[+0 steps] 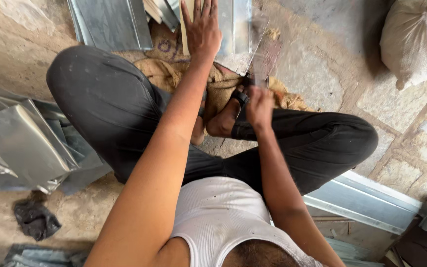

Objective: The person hammers metal sheets against a metal block. They pick up the sheets from a pile one at a time, use a hammer to flatten or shape the edges, and then place them into a new stack on the floor.

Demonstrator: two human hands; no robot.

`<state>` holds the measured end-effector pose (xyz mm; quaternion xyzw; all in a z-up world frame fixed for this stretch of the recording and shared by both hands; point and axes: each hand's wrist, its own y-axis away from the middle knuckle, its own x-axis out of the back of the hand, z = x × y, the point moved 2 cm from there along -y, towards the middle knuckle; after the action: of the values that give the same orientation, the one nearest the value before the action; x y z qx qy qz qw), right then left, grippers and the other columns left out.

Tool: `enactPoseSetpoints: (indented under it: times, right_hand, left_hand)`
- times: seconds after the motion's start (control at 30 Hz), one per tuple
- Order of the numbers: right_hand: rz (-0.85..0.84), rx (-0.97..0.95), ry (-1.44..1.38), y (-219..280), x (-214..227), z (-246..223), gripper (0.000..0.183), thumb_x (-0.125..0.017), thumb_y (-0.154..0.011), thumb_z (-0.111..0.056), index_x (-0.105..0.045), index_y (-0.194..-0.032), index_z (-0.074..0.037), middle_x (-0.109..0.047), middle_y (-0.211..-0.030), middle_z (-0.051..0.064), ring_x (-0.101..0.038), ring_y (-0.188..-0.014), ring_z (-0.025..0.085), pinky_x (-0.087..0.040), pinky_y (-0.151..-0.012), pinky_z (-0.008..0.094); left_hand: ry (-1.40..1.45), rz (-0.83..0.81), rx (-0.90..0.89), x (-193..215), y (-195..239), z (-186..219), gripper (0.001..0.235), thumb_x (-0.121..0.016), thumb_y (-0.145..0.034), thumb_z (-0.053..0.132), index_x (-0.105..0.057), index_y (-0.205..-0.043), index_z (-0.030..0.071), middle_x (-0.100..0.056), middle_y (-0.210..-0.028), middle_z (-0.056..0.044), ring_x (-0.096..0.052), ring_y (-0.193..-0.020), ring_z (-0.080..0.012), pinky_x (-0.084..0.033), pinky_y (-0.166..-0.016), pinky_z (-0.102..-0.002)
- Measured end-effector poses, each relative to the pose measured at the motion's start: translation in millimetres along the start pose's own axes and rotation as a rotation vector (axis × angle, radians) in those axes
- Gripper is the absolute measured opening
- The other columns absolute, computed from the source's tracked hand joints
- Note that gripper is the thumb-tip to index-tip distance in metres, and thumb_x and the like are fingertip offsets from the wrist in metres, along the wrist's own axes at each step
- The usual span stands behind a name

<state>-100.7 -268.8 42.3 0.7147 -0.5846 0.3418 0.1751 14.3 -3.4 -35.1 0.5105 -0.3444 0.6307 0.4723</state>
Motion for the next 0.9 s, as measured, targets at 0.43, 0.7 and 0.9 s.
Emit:
enactPoseSetpoints:
  times: [0.43,0.7,0.9]
  right_hand:
    - [0.093,-0.04,-0.521,-6.5,13.7,-30.5,0.032,-0.048,-0.113,-0.034,-0.061,-0.108,-0.005,-0.058,-0.077,0.007,-0.054,-0.063,0.011,-0.043,-0.055,0.032]
    - [-0.087,-0.398,-0.443,-29.0,25.8,-70.1,0.047,-0.044,-0.115,-0.041,-0.049,-0.082,-0.008,-0.045,-0.064,0.0,-0.04,-0.051,0.008,-0.033,-0.046,0.029]
    - [0.092,0.031,-0.348,-12.5,13.6,-31.4,0.052,-0.036,-0.113,-0.051,-0.048,-0.078,-0.014,-0.044,-0.06,-0.002,-0.04,-0.048,0.007,-0.032,-0.042,0.026]
  left_hand:
    - [-0.014,0.092,-0.029,-1.4,7.1,1.8,0.081,-0.062,-0.098,0.01,-0.021,-0.167,0.019,-0.016,-0.174,-0.002,-0.012,-0.16,-0.0217,0.001,-0.13,-0.057]
    - [0.008,0.019,0.0,1.4,-2.7,-6.4,0.079,-0.055,-0.099,0.007,-0.017,-0.167,0.019,-0.009,-0.173,0.0,-0.008,-0.16,-0.0214,0.004,-0.129,-0.056]
    - [0.005,-0.028,-0.006,-0.2,-5.1,0.9,0.08,-0.053,-0.098,0.006,-0.015,-0.167,0.021,-0.007,-0.173,0.001,-0.006,-0.16,-0.0221,0.005,-0.128,-0.058]
